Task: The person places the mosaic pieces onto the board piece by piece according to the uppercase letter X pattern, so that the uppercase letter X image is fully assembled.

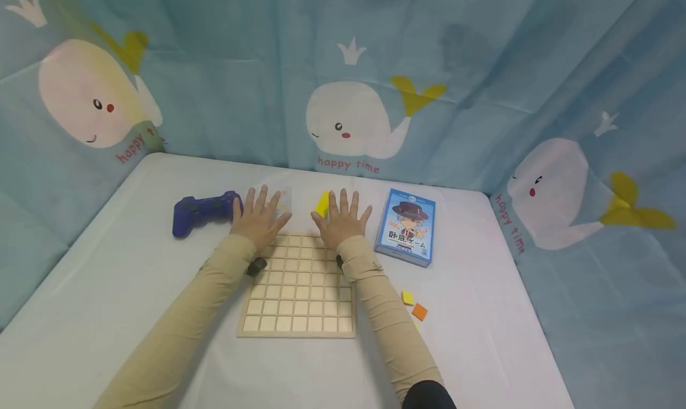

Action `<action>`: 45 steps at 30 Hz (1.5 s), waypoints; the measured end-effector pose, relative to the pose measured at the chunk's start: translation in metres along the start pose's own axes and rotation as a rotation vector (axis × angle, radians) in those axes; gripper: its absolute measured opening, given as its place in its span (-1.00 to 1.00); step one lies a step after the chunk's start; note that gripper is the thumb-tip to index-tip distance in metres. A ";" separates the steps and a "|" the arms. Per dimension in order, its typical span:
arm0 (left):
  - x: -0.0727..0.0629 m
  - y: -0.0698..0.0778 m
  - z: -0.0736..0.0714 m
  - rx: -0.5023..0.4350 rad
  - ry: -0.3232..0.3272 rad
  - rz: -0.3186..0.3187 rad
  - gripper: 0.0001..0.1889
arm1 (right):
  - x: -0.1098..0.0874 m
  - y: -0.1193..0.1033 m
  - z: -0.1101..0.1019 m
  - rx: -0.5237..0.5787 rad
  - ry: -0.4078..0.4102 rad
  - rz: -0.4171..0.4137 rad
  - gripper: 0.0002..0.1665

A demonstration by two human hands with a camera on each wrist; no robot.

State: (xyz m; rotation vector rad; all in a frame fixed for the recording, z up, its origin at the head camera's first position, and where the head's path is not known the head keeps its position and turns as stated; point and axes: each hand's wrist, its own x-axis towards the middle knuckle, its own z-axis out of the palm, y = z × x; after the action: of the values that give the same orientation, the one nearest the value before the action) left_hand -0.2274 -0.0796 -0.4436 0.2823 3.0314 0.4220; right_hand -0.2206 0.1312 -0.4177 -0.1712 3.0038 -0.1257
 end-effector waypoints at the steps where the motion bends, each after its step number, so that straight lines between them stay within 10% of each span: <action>1: 0.001 0.001 0.001 0.002 0.001 0.002 -0.20 | 0.000 0.002 0.000 0.001 -0.002 0.003 -0.14; 8: -0.030 -0.005 -0.004 -0.027 0.027 0.017 -0.19 | -0.023 0.018 -0.001 0.044 0.020 -0.021 -0.14; 14: -0.105 -0.038 0.021 -0.138 0.095 0.012 -0.21 | -0.098 0.057 0.003 0.101 0.113 -0.018 -0.15; 18: -0.133 -0.043 0.039 -0.203 0.097 0.070 -0.23 | -0.153 0.089 0.016 0.101 0.146 0.056 -0.15; 27: -0.136 -0.050 0.054 -0.255 0.027 0.124 -0.26 | -0.209 0.128 0.050 0.196 0.050 0.187 -0.22; 36: -0.137 -0.069 0.058 -0.286 0.218 0.233 -0.37 | -0.189 0.153 0.062 0.186 0.177 0.087 -0.46; 45: -0.130 -0.067 0.062 -0.348 0.176 0.343 -0.22 | -0.190 0.163 0.058 0.212 0.143 0.121 -0.66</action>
State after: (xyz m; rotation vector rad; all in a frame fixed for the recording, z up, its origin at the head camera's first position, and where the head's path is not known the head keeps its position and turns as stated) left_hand -0.1057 -0.1515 -0.5161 0.7782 2.9956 1.0326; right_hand -0.0435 0.3103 -0.4663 0.0429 3.1036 -0.4594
